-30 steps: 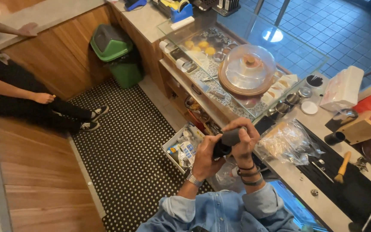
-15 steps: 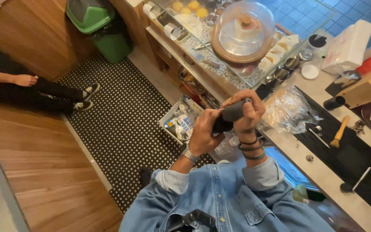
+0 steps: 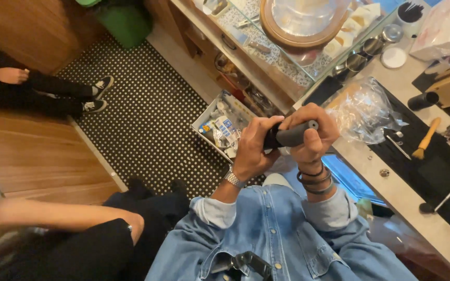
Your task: The person assembles an espresso portafilter by screwing on the handle, inserting a filter basket, and placing a paper filter into the basket. The person uses a wooden tamper to press down inside the portafilter during the process.
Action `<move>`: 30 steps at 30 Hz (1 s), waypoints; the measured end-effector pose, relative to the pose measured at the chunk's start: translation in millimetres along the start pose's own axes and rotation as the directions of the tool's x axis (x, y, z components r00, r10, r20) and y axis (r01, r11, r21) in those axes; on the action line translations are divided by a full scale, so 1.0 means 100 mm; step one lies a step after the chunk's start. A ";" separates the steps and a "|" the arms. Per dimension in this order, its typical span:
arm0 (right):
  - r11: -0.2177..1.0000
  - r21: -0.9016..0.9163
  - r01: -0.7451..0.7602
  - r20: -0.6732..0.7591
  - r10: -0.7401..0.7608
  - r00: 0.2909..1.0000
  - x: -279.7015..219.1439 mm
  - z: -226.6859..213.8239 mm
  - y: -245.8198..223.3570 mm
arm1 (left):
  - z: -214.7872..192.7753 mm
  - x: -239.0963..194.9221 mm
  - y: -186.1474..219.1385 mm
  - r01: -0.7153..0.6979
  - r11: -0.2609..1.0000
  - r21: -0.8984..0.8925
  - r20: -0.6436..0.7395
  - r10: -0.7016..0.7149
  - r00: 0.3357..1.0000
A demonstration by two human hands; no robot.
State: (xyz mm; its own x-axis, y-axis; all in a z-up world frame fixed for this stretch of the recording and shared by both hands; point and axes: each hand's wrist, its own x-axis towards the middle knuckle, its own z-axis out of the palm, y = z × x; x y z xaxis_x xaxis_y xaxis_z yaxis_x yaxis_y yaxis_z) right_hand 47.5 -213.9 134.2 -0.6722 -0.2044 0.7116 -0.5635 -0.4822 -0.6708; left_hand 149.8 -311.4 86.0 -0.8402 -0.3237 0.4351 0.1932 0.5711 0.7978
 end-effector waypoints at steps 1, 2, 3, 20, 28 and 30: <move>1.000 -0.014 0.022 0.008 -0.022 1.000 0.03 0.03 0.01 | 0.00 0.02 0.01 -0.003 1.000 -0.019 -0.033 0.003 0.999; 0.999 -0.034 0.040 0.011 -0.039 0.999 0.04 0.05 0.00 | 0.00 0.02 0.04 -0.005 0.999 -0.042 -0.059 0.003 0.998; 0.999 -0.034 0.038 0.009 -0.038 0.999 0.09 0.06 -0.05 | -0.01 0.03 0.05 -0.004 0.999 -0.041 -0.056 0.002 0.998; 0.983 -0.133 0.126 0.017 -0.125 0.992 0.08 0.26 -0.36 | -0.35 -0.06 0.14 -0.120 0.987 0.110 0.077 0.112 0.991; 0.994 -0.082 0.071 -0.084 -0.078 0.993 -0.05 0.37 -0.39 | -0.27 -0.19 0.06 -0.125 0.976 -0.180 0.033 0.133 0.991; 0.994 -0.084 0.074 -0.081 -0.081 0.993 -0.08 0.42 -0.39 | -0.21 -0.25 0.03 -0.110 0.975 -0.192 0.022 0.117 0.993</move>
State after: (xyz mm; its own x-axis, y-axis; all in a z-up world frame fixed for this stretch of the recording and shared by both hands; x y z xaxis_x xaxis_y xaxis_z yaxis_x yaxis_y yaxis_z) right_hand 95.2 -228.7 163.5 -0.6612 -0.0949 0.7442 -0.6499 -0.4232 -0.6314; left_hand 182.1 -317.0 86.1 -0.8229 -0.2380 0.5160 0.3785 0.4477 0.8101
